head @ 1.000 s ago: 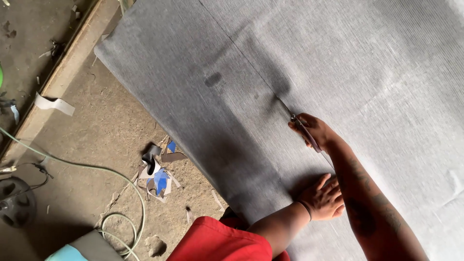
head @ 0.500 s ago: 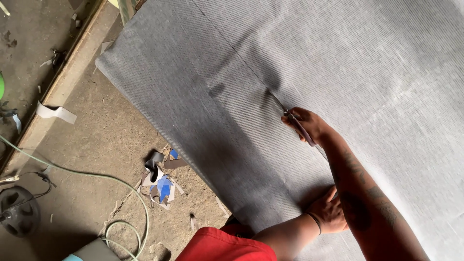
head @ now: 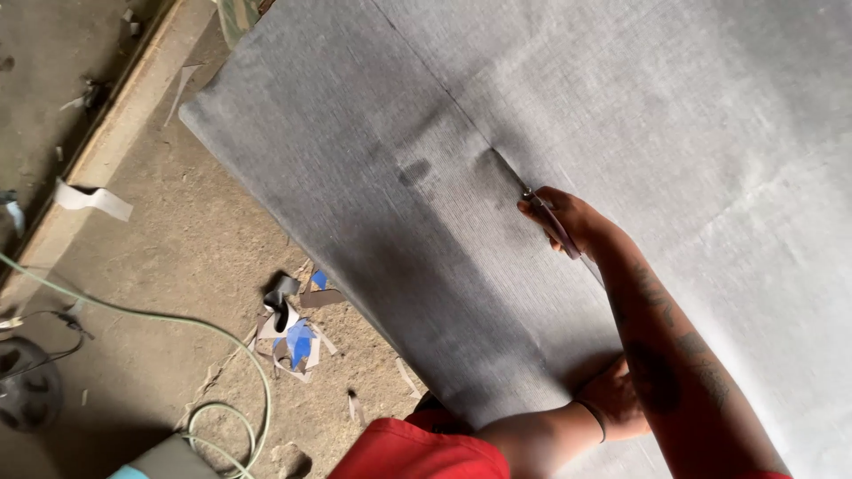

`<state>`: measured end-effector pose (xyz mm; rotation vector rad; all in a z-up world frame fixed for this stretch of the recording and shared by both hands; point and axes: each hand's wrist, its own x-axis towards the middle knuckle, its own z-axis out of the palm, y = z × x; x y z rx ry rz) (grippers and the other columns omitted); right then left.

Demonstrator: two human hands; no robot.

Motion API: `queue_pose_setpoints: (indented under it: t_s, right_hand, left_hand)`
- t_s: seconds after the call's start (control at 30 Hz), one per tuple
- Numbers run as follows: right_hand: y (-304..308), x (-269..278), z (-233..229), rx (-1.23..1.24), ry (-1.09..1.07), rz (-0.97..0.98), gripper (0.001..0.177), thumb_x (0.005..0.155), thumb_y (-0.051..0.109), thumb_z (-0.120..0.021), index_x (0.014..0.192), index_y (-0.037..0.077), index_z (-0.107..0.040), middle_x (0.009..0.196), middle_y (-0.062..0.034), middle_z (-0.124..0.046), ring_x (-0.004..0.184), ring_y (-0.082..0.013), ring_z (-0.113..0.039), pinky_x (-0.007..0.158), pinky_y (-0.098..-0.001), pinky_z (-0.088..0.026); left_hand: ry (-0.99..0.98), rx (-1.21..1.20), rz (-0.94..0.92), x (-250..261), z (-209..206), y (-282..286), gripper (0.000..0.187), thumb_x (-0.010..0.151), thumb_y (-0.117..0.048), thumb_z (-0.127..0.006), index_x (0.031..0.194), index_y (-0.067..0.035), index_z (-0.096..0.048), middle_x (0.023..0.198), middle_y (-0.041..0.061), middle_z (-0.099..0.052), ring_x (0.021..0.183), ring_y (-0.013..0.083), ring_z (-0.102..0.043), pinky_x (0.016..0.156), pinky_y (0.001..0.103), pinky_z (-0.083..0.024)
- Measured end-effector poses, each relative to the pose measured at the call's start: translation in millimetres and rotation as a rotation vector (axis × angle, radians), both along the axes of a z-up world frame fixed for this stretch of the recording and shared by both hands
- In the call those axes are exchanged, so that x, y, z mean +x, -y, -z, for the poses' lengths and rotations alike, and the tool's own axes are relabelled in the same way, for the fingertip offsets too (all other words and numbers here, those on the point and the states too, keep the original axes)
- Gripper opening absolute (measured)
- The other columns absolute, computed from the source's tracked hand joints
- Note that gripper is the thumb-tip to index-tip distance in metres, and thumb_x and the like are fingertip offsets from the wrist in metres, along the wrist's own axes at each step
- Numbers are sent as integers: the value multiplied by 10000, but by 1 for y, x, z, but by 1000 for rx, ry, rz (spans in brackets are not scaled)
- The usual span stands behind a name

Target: The person measures and marks a large piece of gray fabric using a yellow ruler and a pen. They then use scissors to cut the fabric along the marked lines and fold the resulting pieces.

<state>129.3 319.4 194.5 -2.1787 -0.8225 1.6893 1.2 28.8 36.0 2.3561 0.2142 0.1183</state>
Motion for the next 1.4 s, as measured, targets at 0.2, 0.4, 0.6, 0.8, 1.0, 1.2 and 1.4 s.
queue_pose_setpoints:
  t_s: [0.2, 0.4, 0.6, 0.8, 1.0, 1.2, 1.4]
  right_hand:
    - [-3, 10, 2, -40, -62, 93, 472, 939, 499, -610, 1228, 127, -640, 696, -121, -555, 546, -234, -567, 506, -341, -470]
    - [-2, 7, 40, 74, -132, 155, 392, 957, 442, -651, 1135, 95, -608, 620, -114, -525, 492, -215, -517, 445, -329, -422]
    - [-38, 7, 17, 72, -149, 102, 367, 975, 442, -593, 1044, 81, -602, 655, -95, -518, 555, -208, -483, 515, -349, -404]
    - [-67, 7, 12, 98, -122, 49, 430, 935, 502, -592, 1037, 86, -621, 622, -94, -513, 542, -198, -494, 529, -342, -437]
    - [-90, 4, 11, 120, -116, 35, 384, 967, 476, -592, 929, 95, -576, 593, -84, -523, 506, -185, -499, 520, -336, -429]
    - [-93, 1, 8, 125, -114, 47, 389, 964, 470, -581, 956, 82, -594, 594, -93, -533, 511, -190, -498, 517, -335, -425]
    - [-102, -4, 9, 156, -96, 51, 410, 963, 483, -597, 972, 74, -613, 570, -89, -523, 500, -177, -491, 493, -317, -431]
  left_hand:
    - [192, -9, -51, -3, 1, -91, 413, 929, -178, -559, 1331, -98, -609, 1399, 150, -586, 1391, 361, -509, 1230, 611, -379]
    - [60, 463, -64, -16, 9, -163, 644, 962, -461, -509, 1542, -188, -437, 1680, 51, -351, 1578, 295, -320, 1296, 555, -221]
    - [-93, 450, 44, -15, -3, -173, 654, 987, -522, -417, 1544, -182, -461, 1663, 36, -385, 1599, 302, -265, 1320, 552, -189]
    - [48, 406, -43, -19, -11, -175, 521, 969, -468, -472, 1371, -193, -658, 1517, 25, -581, 1533, 296, -421, 1307, 548, -273]
    - [-34, 371, 16, -17, -5, -172, 521, 989, -471, -403, 1388, -227, -631, 1558, 4, -548, 1557, 292, -397, 1340, 558, -198]
    - [23, 362, -37, -20, -6, -172, 486, 974, -463, -453, 1332, -220, -673, 1538, 9, -581, 1545, 284, -435, 1337, 550, -242]
    - [-3, 394, -31, -20, -11, -177, 512, 983, -484, -414, 1371, -243, -646, 1547, -19, -562, 1541, 245, -434, 1334, 529, -245]
